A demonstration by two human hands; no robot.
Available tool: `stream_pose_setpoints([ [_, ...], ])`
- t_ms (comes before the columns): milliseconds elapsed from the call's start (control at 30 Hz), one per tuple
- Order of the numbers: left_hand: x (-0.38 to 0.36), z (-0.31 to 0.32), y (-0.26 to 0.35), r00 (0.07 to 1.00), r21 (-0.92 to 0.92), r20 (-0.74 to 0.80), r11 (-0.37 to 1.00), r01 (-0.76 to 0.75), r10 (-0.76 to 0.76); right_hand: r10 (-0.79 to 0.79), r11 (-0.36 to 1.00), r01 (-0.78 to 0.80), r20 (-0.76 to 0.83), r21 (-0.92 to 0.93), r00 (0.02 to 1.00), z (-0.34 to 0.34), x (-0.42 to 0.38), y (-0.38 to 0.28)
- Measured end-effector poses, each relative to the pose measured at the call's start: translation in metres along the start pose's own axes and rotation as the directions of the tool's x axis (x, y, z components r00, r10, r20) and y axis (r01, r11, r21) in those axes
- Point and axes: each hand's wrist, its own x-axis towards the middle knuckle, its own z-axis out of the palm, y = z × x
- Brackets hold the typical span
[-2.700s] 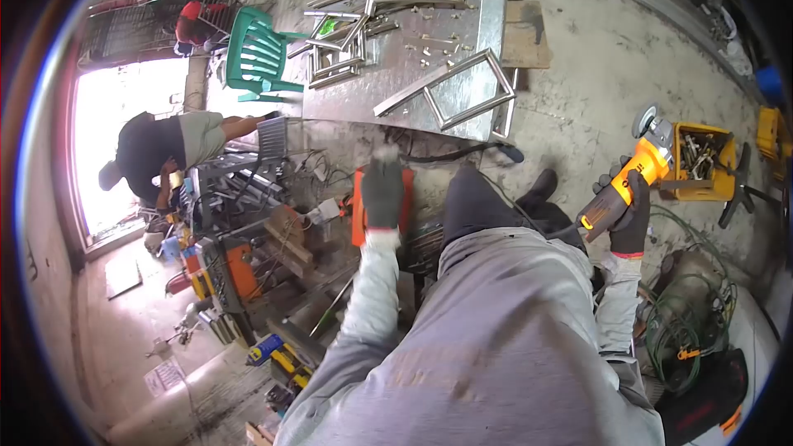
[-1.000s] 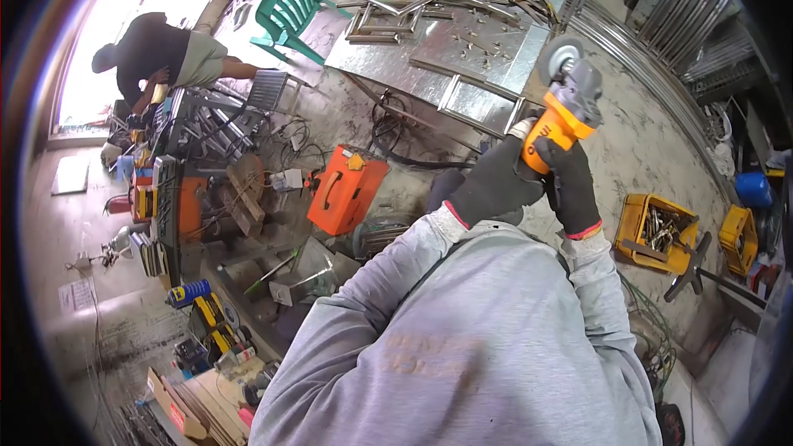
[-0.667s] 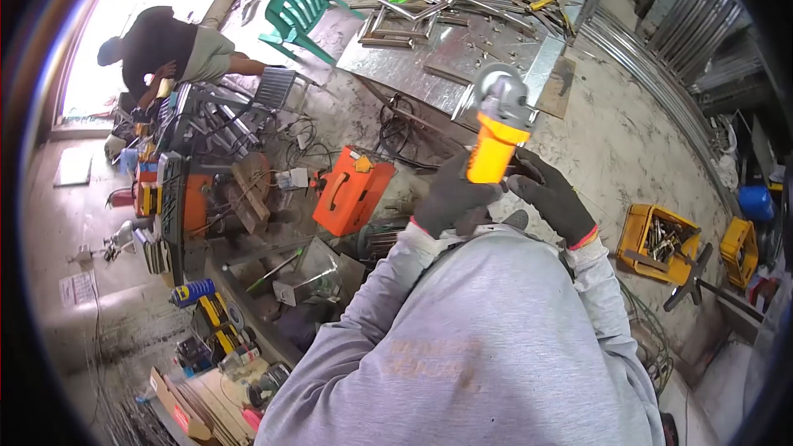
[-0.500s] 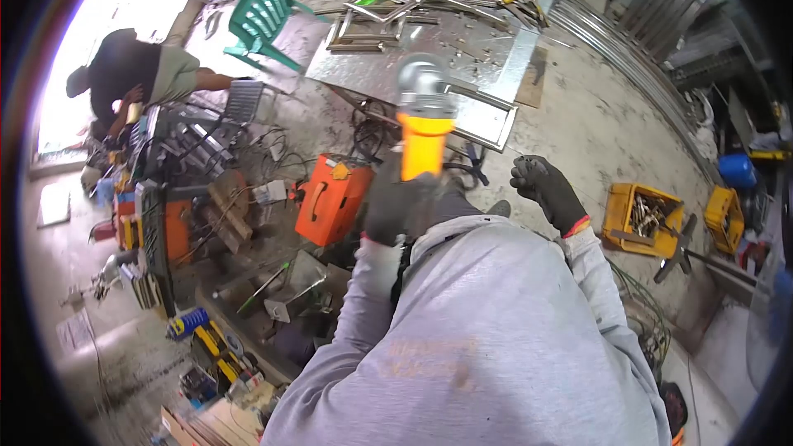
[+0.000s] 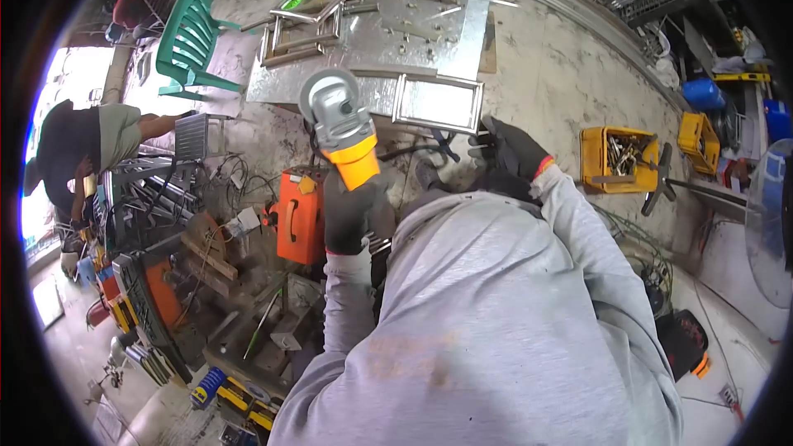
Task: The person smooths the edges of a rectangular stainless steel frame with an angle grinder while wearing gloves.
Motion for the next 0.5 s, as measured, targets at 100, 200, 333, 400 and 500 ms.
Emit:
stream_pose_setpoints([
  [100,0.01,0.016,0.006,0.998,0.439,0.023,0.897,-0.057,0.052,-0.048,0.989,0.03,-0.126,-0.142,0.991,0.035,0.006,-0.011],
  [200,0.015,0.031,0.002,0.979,0.533,0.091,0.821,-0.205,0.185,-0.09,0.944,0.017,-0.208,-0.329,0.974,0.036,0.022,-0.018],
  [333,0.007,0.045,0.002,0.962,0.789,0.166,0.556,-0.262,0.218,-0.08,0.959,0.08,0.009,-0.273,0.997,0.033,0.003,-0.014],
  [400,0.012,0.055,0.0,0.968,0.832,0.177,0.498,-0.244,0.178,-0.123,0.977,0.11,-0.063,-0.182,0.99,0.04,0.002,0.008],
  [500,0.019,0.075,-0.002,0.967,0.935,0.232,0.25,-0.253,0.11,-0.177,0.956,0.162,-0.042,-0.243,0.983,0.054,-0.019,-0.001],
])
